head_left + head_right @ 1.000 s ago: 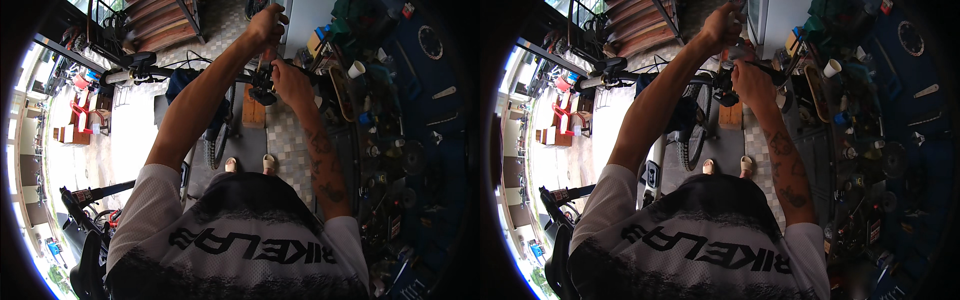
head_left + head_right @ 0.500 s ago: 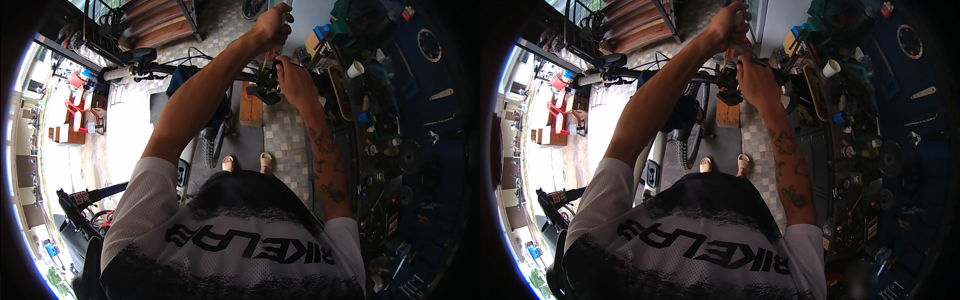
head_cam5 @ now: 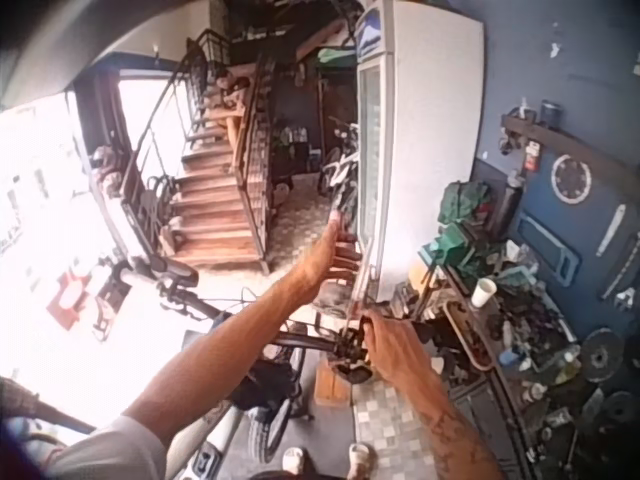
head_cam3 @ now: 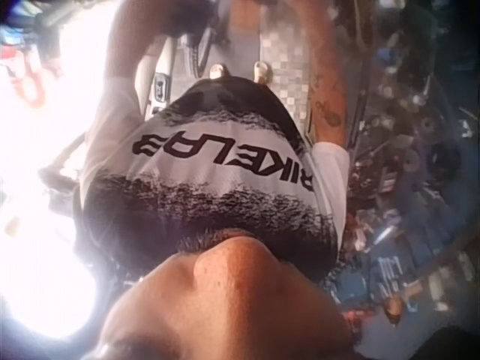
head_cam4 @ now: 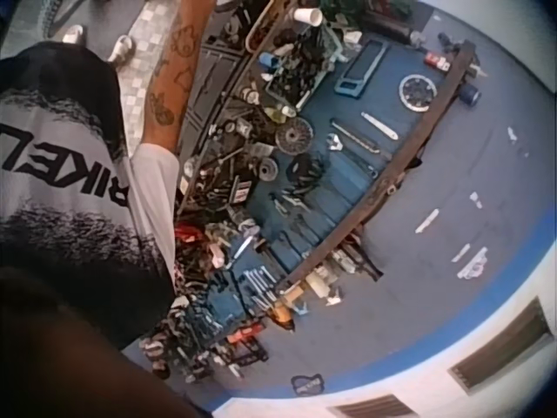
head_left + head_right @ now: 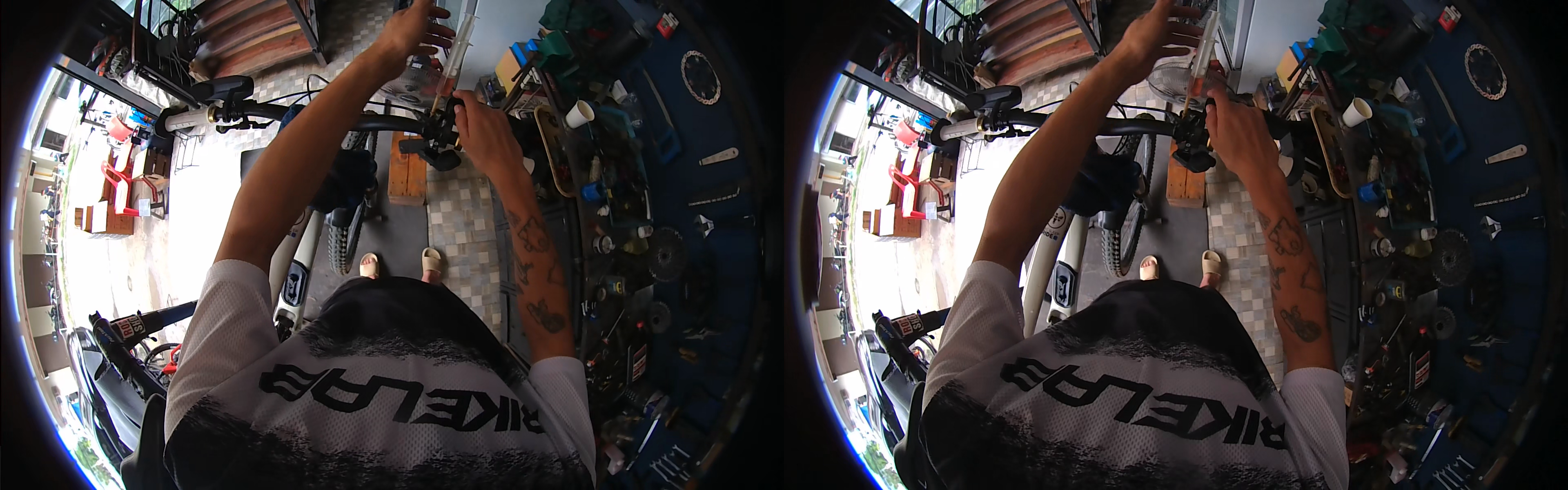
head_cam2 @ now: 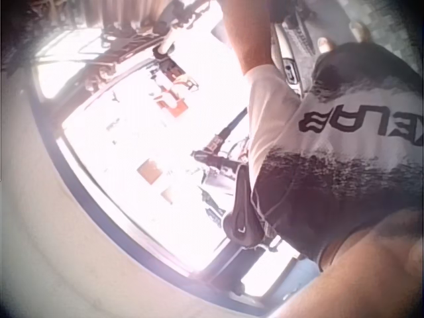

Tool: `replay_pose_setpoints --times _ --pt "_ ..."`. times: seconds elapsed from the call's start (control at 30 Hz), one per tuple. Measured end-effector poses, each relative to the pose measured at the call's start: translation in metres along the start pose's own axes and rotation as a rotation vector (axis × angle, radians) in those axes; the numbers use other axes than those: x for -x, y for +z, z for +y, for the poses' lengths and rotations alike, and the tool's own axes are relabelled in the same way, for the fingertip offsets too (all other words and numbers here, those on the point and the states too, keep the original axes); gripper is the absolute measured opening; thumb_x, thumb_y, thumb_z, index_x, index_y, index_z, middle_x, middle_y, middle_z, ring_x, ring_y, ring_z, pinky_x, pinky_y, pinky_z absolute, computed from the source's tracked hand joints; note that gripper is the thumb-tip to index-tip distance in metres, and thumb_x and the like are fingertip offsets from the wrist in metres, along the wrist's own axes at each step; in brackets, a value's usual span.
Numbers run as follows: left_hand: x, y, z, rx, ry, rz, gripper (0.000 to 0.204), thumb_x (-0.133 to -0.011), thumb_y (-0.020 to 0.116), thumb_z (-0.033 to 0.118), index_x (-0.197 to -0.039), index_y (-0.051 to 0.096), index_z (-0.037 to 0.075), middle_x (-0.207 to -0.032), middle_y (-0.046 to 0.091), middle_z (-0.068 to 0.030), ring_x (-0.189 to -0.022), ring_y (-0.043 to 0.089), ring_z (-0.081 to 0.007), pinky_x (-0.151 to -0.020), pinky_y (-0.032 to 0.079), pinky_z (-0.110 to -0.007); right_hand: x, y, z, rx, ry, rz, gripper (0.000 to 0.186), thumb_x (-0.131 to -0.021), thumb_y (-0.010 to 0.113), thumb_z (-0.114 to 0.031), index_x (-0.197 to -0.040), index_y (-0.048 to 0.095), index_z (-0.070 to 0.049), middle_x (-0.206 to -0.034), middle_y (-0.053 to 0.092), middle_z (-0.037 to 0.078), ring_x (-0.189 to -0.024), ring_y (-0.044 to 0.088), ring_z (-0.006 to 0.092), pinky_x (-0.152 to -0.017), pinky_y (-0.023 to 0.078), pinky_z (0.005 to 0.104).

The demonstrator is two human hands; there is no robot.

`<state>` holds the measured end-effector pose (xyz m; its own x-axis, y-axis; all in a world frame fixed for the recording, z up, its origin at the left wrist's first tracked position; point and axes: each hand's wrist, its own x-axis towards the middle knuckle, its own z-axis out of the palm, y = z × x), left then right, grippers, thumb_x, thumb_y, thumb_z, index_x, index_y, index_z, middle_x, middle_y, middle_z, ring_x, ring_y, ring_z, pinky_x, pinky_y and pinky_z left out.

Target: The person works on a bicycle's handlebar and brake assembly in a workshop. They use a syringe to inject fluid into the brake system, wipe the handlebar with a cloth, and adjust components with an Allen key. The bicycle is mounted on a repair stand.

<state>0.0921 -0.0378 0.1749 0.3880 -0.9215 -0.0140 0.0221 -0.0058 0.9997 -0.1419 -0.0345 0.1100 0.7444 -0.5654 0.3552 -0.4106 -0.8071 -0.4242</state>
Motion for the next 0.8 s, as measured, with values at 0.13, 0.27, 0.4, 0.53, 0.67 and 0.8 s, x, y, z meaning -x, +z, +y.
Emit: replay_pose_setpoints --times 0.13,0.27,0.4,0.53,0.67,0.8 --pt "0.004 -0.079 -0.006 -0.369 0.185 0.064 0.086 -0.109 0.04 0.071 -0.122 0.073 -0.008 -0.097 0.078 -0.018 -0.09 0.074 -0.026 -0.086 0.059 -0.043 0.0 0.002 0.002 0.001 -0.024 0.029 0.023 -0.113 0.05 -0.022 -0.122 0.061 -0.005 -0.086 0.072 0.023 -0.082 0.071 0.0444 -0.077 0.054 0.054" --pt "0.033 -0.159 -0.013 -0.476 0.315 0.182 0.055 -0.112 0.053 0.05 -0.108 0.074 -0.001 -0.081 0.071 -0.008 -0.071 0.065 -0.0144 -0.07 0.054 -0.031 -0.003 0.003 0.003 0.035 -0.073 0.07 0.016 -0.109 0.055 -0.018 -0.114 0.06 -0.004 -0.081 0.072 0.021 -0.078 0.071 0.0425 -0.076 0.054 0.0532" --pt "0.081 -0.239 0.005 -0.692 0.367 0.413 0.053 -0.112 0.056 0.047 -0.122 0.076 -0.002 -0.093 0.08 -0.0104 -0.082 0.071 -0.0154 -0.08 0.057 -0.032 -0.005 0.003 0.003 0.027 -0.097 0.081 0.013 -0.107 0.057 -0.016 -0.11 0.058 -0.004 -0.079 0.072 0.02 -0.075 0.071 0.0411 -0.075 0.054 0.0525" --pt "0.125 -0.309 0.022 -0.974 0.237 0.597 0.056 -0.108 0.058 0.058 -0.114 0.08 0.007 -0.092 0.079 -0.0088 -0.084 0.072 -0.0159 -0.085 0.055 -0.034 -0.008 0.006 0.004 0.047 -0.058 0.083 0.013 -0.108 0.058 -0.017 -0.111 0.058 -0.004 -0.078 0.072 0.02 -0.074 0.071 0.0417 -0.075 0.055 0.0518" --pt "0.14 -0.34 0.004 -1.214 -0.073 0.722 0.068 -0.102 0.053 0.073 -0.125 0.076 0.013 -0.103 0.081 -0.0127 -0.106 0.077 -0.0321 -0.093 0.055 -0.043 -0.012 0.007 0.003 0.012 -0.167 0.247 0.016 -0.108 0.057 -0.017 -0.118 0.059 -0.005 -0.076 0.071 0.019 -0.074 0.07 0.0429 -0.076 0.055 0.0521" --pt "0.131 -0.355 -0.018 -1.308 0.043 0.666 0.06 -0.103 0.055 0.068 -0.135 0.073 0.021 -0.118 0.08 -0.0131 -0.116 0.075 -0.0353 -0.098 0.055 -0.044 -0.012 0.004 0.002 0.033 0.027 0.011 0.022 -0.108 0.059 -0.017 -0.125 0.058 -0.004 -0.084 0.072 0.019 -0.082 0.071 0.0421 -0.078 0.054 0.052"
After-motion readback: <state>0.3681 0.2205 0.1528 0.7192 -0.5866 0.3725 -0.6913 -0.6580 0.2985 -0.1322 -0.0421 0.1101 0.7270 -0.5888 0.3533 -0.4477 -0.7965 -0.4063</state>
